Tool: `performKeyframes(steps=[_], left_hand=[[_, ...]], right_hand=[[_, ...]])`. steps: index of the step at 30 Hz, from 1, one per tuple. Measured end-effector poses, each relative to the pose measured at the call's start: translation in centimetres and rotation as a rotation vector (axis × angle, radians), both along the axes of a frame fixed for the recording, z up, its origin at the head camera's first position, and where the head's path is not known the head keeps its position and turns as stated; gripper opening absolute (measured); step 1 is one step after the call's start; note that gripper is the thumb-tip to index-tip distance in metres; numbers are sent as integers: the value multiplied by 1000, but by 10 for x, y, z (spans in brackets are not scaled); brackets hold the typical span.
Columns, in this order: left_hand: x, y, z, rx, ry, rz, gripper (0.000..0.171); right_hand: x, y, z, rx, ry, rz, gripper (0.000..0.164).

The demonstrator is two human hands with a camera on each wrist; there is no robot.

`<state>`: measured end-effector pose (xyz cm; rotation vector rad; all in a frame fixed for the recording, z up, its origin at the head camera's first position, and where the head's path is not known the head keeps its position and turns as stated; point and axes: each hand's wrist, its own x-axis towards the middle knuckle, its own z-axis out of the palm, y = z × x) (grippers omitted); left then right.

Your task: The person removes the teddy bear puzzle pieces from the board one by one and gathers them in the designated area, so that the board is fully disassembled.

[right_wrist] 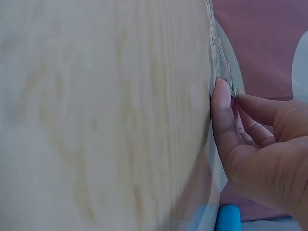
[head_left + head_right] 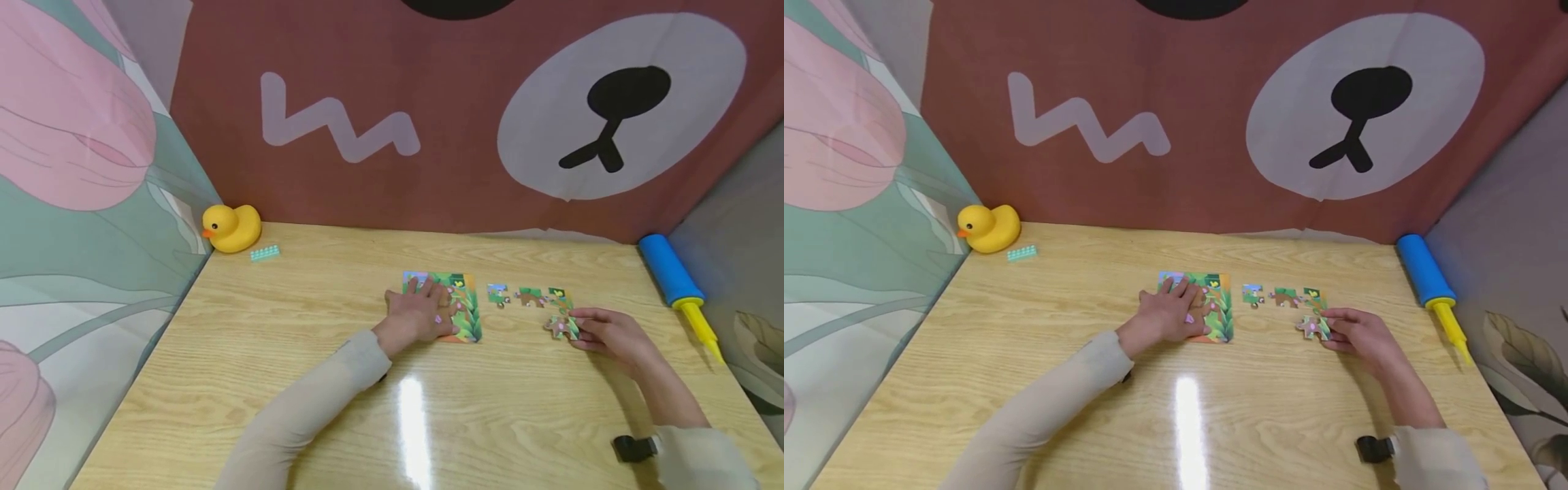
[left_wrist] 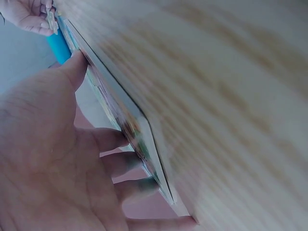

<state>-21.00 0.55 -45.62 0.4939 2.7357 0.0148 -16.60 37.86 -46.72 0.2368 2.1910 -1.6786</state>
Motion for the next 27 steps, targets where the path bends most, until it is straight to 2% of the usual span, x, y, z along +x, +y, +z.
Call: performKeyframes(steps=[7, 10, 19, 27], left_hand=[[2, 0, 1, -18, 11, -7, 90], [1, 1, 1, -28, 17, -6, 90], [0, 1, 1, -44, 23, -8, 91], [1, 1, 2, -60, 29, -13, 91]], right_hand=[[0, 9, 0, -48, -21, -7, 29], [-1, 11, 0, -33, -22, -11, 27], [0, 11, 3, 114, 3, 6, 40], [2, 5, 13, 333, 63, 27, 59]])
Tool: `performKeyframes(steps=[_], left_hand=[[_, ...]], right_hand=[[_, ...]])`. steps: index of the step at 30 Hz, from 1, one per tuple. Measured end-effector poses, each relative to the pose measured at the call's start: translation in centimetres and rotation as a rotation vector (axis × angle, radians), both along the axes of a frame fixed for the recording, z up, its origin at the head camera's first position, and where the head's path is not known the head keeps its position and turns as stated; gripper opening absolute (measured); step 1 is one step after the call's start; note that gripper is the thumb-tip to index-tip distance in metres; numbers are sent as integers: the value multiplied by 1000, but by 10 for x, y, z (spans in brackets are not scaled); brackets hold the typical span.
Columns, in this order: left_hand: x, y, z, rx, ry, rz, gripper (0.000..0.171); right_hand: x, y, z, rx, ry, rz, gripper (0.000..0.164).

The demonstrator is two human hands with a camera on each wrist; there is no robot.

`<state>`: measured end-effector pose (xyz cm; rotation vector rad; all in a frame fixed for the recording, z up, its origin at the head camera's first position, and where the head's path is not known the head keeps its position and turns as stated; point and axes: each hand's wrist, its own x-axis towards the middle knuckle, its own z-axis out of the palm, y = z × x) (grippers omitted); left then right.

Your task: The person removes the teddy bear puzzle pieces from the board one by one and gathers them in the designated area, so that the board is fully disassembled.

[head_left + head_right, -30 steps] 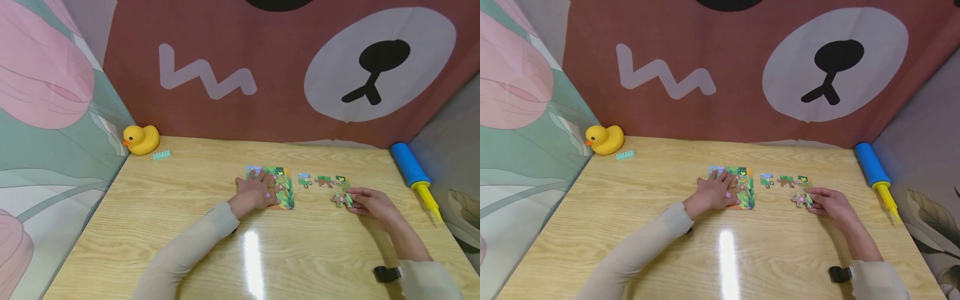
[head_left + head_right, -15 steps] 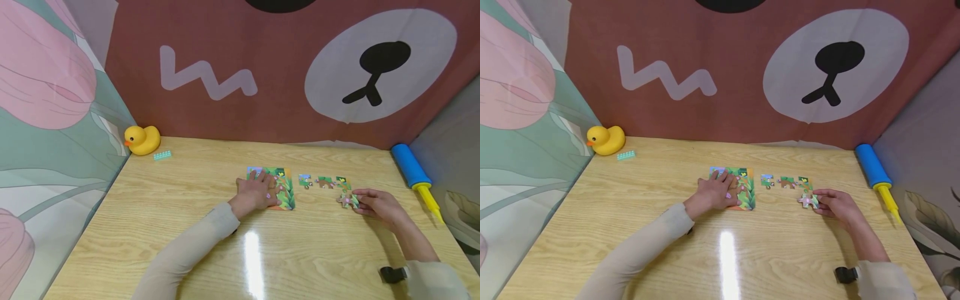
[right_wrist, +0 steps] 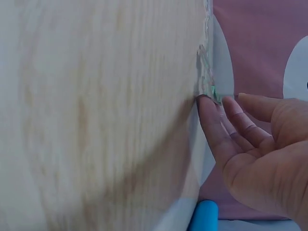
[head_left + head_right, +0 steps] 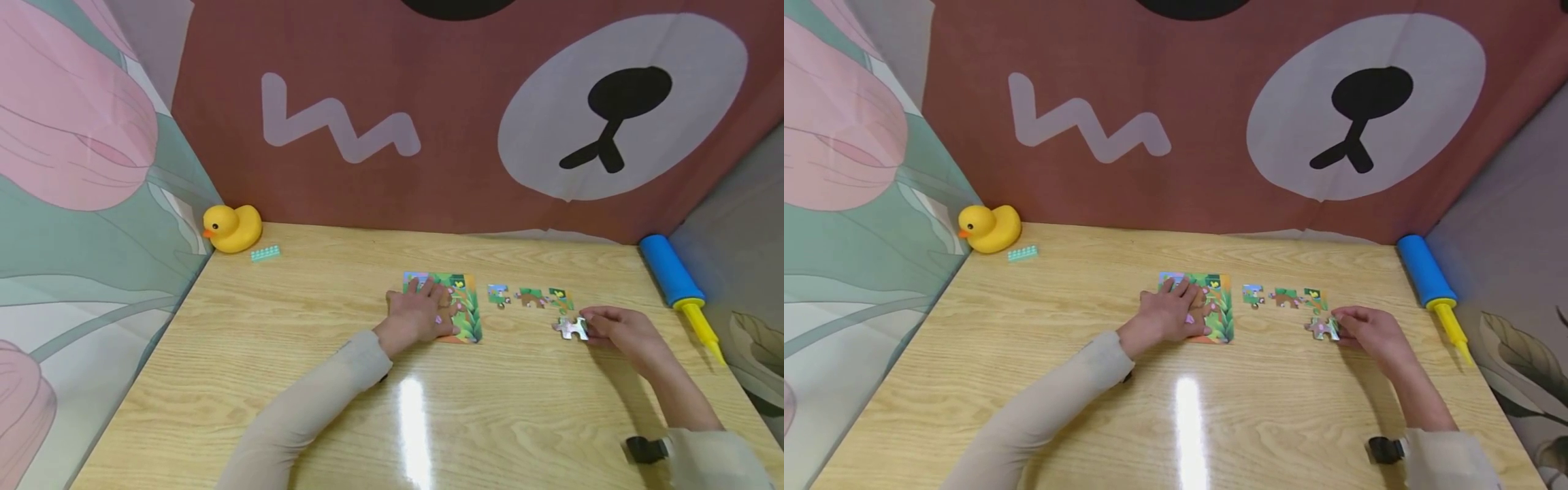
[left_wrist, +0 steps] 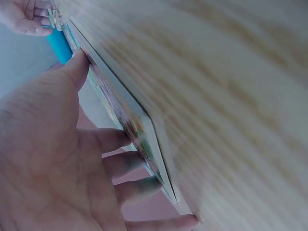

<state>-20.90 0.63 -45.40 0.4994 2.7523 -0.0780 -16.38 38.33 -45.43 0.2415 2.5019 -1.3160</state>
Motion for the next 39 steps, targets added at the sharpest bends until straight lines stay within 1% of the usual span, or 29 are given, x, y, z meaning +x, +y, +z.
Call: performKeyframes(steps=[4, 14, 19, 23, 27, 30, 34, 39], left_hand=[[0, 0, 0, -5, 1, -4, 91], [-1, -1, -1, -1, 6, -1, 90], [-2, -1, -2, 5, 5, 6, 89], [-1, -2, -2, 36, 8, 6, 88], [-1, -1, -2, 69, -1, 12, 88], [-2, -1, -2, 77, -6, 17, 88], [-2, -2, -2, 113, -7, 36, 87], [-3, -4, 1, 178, -13, 34, 88]], right_hand=[[0, -1, 3, 24, 4, -2, 64], [0, 1, 1, -2, 35, 8, 63], [-2, -2, 5, 48, 55, 11, 65], [-6, -6, 11, 75, 71, 21, 68], [-12, -19, 15, 28, 85, 49, 66], [-18, -34, 17, -4, 84, 64, 66], [-30, -57, 21, -28, 90, 86, 66], [-44, -89, 28, -89, 79, 117, 60]])
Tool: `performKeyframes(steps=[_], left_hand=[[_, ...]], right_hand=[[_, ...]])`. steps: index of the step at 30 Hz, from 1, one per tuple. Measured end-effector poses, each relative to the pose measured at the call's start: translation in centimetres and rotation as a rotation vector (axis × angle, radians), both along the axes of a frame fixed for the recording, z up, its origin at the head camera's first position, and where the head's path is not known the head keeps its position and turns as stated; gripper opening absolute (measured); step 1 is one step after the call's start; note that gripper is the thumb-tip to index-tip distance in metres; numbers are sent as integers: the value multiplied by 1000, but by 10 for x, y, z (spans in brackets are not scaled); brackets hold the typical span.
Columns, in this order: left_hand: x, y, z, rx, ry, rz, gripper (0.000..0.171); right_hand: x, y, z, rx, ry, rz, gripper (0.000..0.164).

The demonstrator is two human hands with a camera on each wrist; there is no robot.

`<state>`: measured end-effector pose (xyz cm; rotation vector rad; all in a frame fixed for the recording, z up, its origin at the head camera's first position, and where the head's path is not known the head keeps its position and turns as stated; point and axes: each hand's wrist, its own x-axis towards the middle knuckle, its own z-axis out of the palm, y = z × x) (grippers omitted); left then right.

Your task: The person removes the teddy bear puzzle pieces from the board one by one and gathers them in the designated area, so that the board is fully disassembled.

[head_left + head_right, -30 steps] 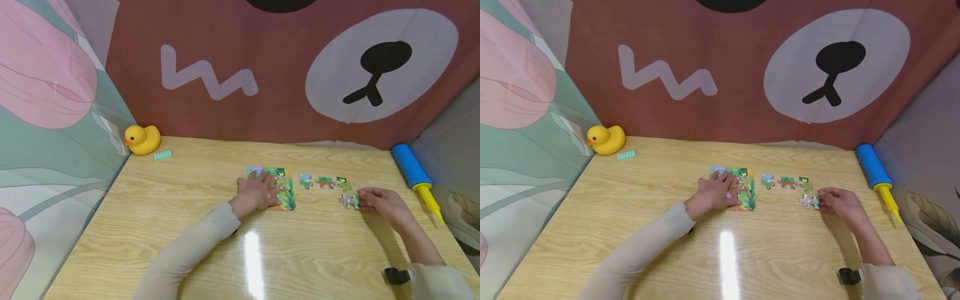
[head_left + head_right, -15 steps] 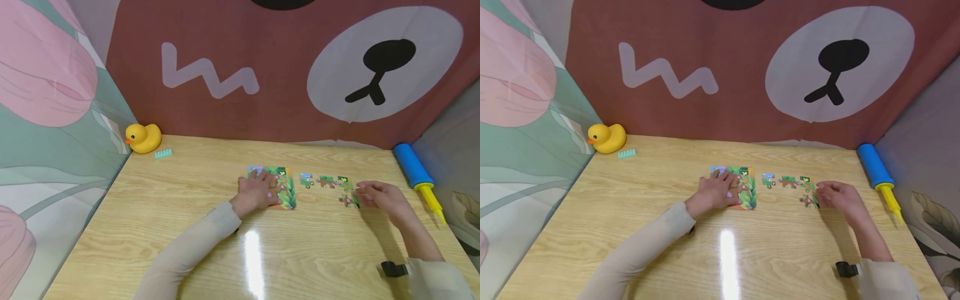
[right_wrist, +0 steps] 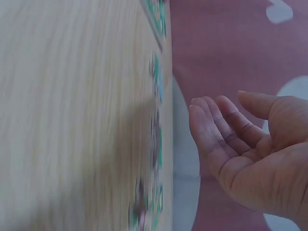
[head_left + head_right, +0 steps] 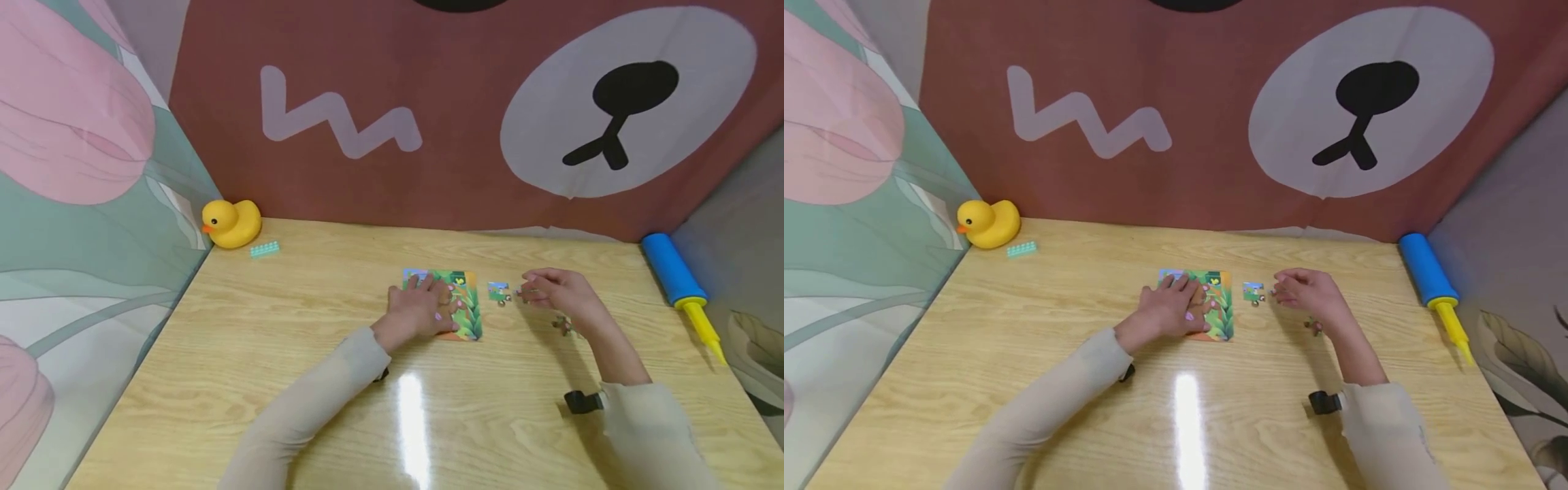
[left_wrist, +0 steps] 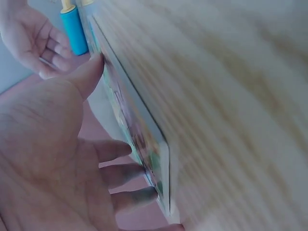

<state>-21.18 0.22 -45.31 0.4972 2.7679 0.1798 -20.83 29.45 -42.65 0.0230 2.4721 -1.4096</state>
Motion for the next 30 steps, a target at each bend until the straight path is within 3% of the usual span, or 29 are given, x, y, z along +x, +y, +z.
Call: performKeyframes(steps=[8, 13, 19, 25, 30], left_hand=[[-8, -19, 9, 80, -29, 16, 99], [-13, -36, 11, 72, -61, 0, 104], [-13, -44, 11, 20, -107, -45, 108], [-8, -43, 6, -25, -135, -75, 104], [-6, -41, 4, -32, -158, -48, 99]], right_hand=[[-16, -48, -6, -38, -21, 56, 46], [-22, -69, -15, -54, -62, 106, 45], [-30, -89, -19, -86, -94, 163, 43], [-36, -105, -24, 2, -61, 164, 37], [-36, -112, -25, 45, -47, 181, 39]])
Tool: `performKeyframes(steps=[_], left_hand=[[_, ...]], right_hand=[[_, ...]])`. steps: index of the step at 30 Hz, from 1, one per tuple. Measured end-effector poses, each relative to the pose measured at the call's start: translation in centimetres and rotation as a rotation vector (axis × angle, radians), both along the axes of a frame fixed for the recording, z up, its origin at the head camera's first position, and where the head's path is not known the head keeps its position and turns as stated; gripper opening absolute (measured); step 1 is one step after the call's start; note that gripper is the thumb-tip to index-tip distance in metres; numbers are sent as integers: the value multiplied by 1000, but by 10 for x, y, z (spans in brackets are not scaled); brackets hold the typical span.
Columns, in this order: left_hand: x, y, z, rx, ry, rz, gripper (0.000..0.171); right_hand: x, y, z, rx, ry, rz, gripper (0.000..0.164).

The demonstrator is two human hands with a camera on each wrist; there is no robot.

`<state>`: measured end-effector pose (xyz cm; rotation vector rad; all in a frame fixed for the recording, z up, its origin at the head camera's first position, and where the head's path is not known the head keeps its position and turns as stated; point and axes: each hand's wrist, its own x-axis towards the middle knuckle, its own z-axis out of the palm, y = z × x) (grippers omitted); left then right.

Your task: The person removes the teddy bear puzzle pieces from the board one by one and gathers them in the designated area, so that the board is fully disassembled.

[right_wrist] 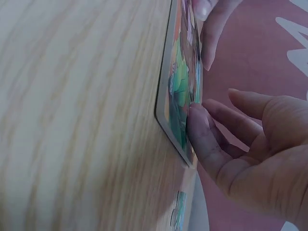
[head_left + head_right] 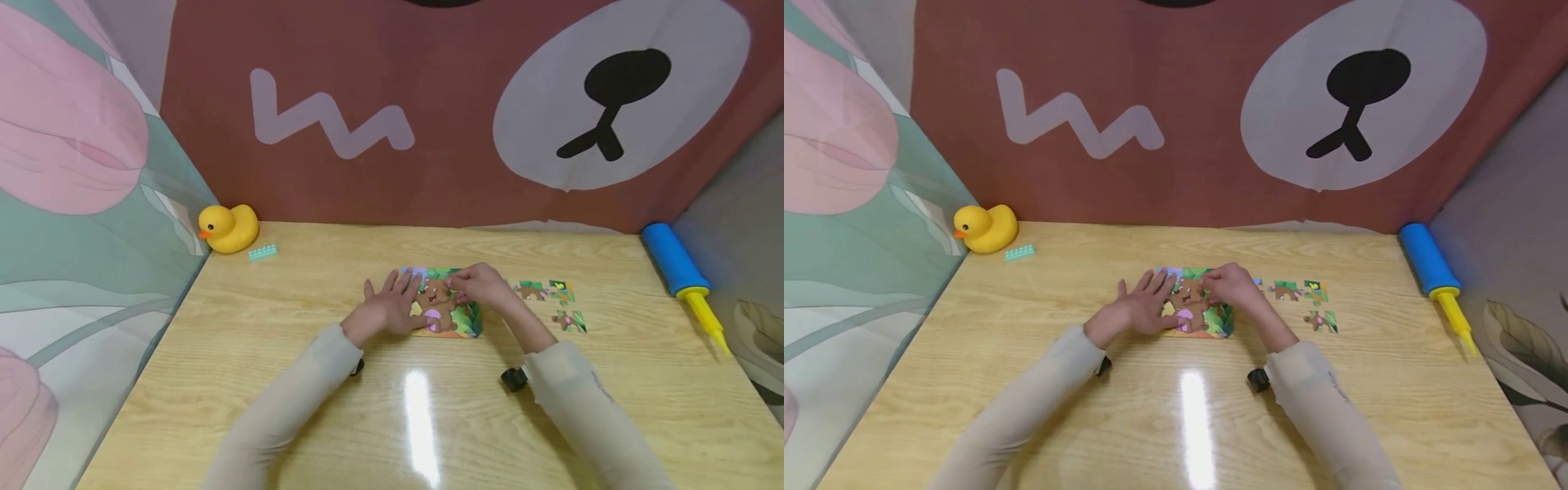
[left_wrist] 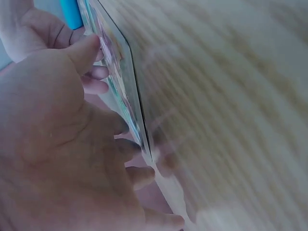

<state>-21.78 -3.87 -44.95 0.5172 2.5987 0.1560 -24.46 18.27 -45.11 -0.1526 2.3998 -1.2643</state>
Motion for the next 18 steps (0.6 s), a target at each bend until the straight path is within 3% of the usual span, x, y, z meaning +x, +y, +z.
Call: performKeyframes(steps=[12, 18], left_hand=[[-2, 5, -18, -58, -42, 38, 103], [2, 8, -12, -87, -38, 35, 100]], right_hand=[[1, -9, 3, 69, -22, -14, 46], [2, -11, 2, 69, 3, -16, 41]])
